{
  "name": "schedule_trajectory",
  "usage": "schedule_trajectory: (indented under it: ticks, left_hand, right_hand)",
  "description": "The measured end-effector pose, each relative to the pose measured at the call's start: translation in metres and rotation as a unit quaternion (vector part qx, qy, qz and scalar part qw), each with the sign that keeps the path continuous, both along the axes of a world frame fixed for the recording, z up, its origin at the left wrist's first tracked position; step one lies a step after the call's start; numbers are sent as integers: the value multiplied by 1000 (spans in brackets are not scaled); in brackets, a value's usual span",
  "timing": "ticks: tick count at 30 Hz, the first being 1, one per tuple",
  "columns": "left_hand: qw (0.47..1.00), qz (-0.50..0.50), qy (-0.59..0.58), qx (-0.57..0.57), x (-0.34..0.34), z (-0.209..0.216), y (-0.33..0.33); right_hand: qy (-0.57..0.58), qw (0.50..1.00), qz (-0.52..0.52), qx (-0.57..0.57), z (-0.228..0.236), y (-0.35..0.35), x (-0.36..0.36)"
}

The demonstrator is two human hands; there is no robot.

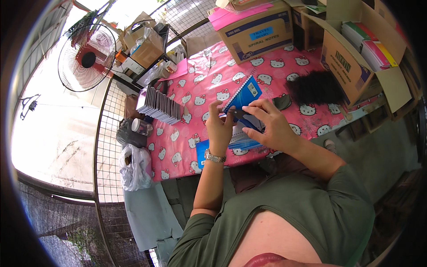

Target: The person organizes spiral notebooks by color, inserts a small paper tag into the front of a blue notebook, and places them into a cardboard box.

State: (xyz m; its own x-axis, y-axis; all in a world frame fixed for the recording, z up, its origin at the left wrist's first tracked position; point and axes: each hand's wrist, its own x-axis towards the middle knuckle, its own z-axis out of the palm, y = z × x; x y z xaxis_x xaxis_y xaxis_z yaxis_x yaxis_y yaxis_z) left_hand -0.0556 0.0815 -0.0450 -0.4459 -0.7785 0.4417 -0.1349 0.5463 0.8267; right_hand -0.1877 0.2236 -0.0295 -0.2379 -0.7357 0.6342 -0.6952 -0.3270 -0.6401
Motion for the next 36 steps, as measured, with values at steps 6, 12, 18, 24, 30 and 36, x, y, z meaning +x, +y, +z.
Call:
schedule_trajectory:
  ticks: [6, 12, 18, 24, 30, 36]
  left_hand:
    - [998, -29, -24, 60, 7, -9, -9]
    - [999, -36, 10, 36, 5, -2, 2]
    - [997, -7, -7, -74, 16, -6, 1]
    - [970, 122, -24, -209, 57, -10, -7]
    - [970, 206, 35, 122, 170, -55, -36]
    - [892, 261, 127, 346, 214, -144, -47]
  right_hand:
    - [72, 996, -47, -8, 6, -5, 4]
    - [112, 993, -46, 12, 14, -8, 4]
    - [-119, 975, 103, 153, 11, -15, -1]
    - [-103, 988, 97, 56, 11, -8, -9]
    - [-87, 972, -86, 203, -101, 6, -80]
    - [84, 949, -88, 290, -216, 28, -60]
